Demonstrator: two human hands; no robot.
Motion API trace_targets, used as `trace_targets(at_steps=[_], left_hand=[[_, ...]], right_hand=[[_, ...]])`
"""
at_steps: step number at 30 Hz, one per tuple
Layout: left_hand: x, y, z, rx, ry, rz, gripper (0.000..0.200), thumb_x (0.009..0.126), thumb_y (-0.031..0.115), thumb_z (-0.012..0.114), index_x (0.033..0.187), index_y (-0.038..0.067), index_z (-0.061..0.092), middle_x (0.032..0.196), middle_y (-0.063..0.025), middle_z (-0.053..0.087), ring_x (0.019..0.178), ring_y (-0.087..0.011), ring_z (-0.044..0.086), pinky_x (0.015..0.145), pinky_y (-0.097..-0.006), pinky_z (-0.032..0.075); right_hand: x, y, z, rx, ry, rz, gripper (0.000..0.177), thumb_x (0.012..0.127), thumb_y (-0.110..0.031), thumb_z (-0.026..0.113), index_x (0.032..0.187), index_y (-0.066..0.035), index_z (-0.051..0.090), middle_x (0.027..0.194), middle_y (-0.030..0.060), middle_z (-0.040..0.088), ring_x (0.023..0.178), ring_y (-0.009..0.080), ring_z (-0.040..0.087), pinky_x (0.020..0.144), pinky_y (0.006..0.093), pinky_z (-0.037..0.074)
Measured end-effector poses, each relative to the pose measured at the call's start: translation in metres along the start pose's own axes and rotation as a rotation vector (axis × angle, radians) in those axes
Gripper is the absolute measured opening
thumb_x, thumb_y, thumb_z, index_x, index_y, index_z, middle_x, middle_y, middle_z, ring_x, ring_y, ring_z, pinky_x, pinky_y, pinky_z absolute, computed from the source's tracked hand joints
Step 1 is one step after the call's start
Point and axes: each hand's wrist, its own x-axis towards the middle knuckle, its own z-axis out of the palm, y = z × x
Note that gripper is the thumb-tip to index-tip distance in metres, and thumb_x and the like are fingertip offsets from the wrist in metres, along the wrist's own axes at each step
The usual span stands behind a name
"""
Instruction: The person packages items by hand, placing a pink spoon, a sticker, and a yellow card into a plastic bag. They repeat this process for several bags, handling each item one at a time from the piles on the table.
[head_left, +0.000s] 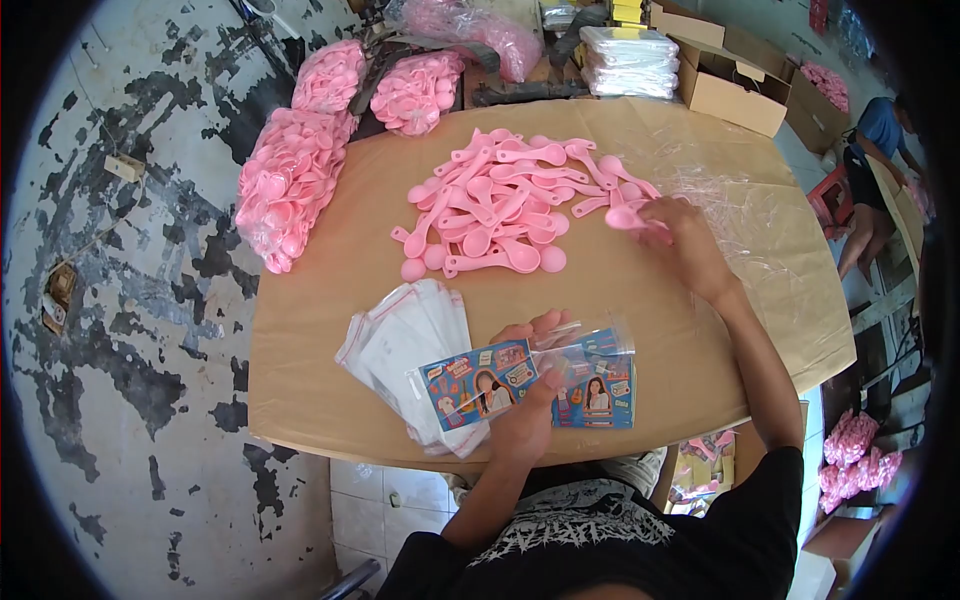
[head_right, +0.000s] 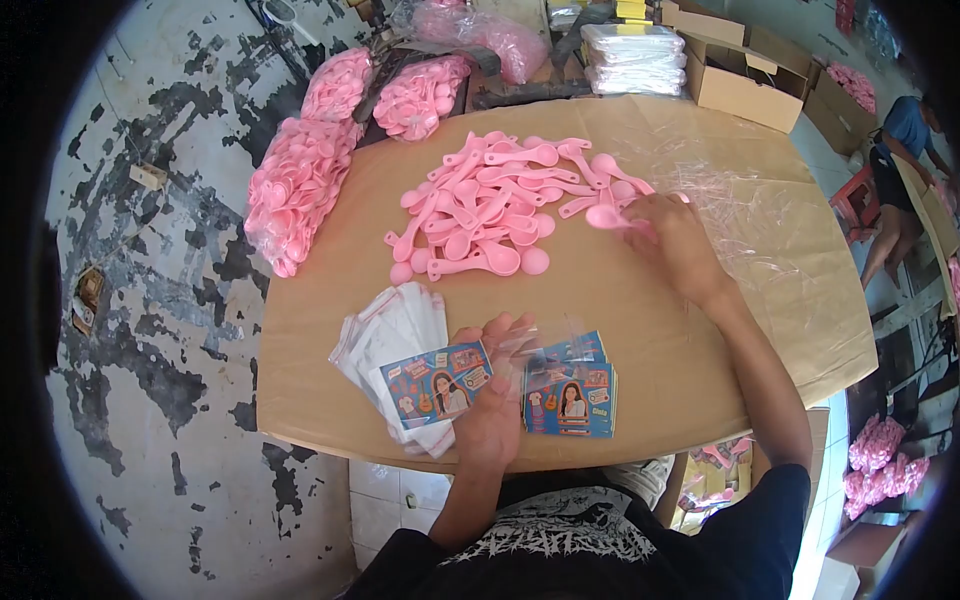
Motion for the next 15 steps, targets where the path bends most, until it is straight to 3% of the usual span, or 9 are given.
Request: trace_targets(at_steps=[4,8,11,15], left_hand=[[0.001,0.004,-0.003,-0.121,0.099,0.021,0.047,0.093,0.017,0.061,0.135,0.015,0.041,0.146,-0.0128,0.039,0.136,-0.0383,0.034,0.113,-0.0547,0.026],[0.002,0.004,-0.005,-0.183,0.149,0.035,0.045,0.096,0.023,0.057,0.136,0.016,0.04,0.148,-0.0111,0.036,0.137,-0.0375,0.033,0.113,-0.0527,0.026],[0.003,-0.001,-0.003,-0.274,0.019,0.073,0.045,0.094,0.012,0.06,0.134,0.014,0.042,0.146,-0.0155,0.038,0.137,-0.036,0.034,0.115,-0.0526,0.024],[0.001,-0.001,-0.002,-0.289,-0.054,0.032,0.046,0.092,0.014,0.064,0.132,0.015,0.042,0.146,-0.0131,0.039,0.137,-0.0352,0.034,0.114,-0.0532,0.026]], right_hand=[[-0.011,-0.022,-0.021,0.336,-0.197,0.06,0.014,0.091,-0.012,0.065,0.098,0.0,0.063,0.079,0.0091,0.055,0.066,0.0155,0.048,0.062,0.0303,0.042],[-0.024,-0.063,-0.047,0.359,-0.33,-0.016,0.014,0.091,-0.013,0.065,0.095,0.0,0.064,0.075,0.0058,0.06,0.063,0.0097,0.049,0.057,0.0268,0.041],[-0.027,-0.091,-0.055,0.458,-0.464,-0.053,0.01,0.09,-0.006,0.063,0.097,0.0,0.066,0.068,0.0071,0.06,0.057,0.0106,0.05,0.054,0.0273,0.039],[-0.019,-0.114,-0.057,0.397,-0.583,-0.134,0.017,0.092,-0.016,0.062,0.103,-0.003,0.068,0.074,0.0122,0.066,0.057,0.0207,0.063,0.058,0.031,0.048]])
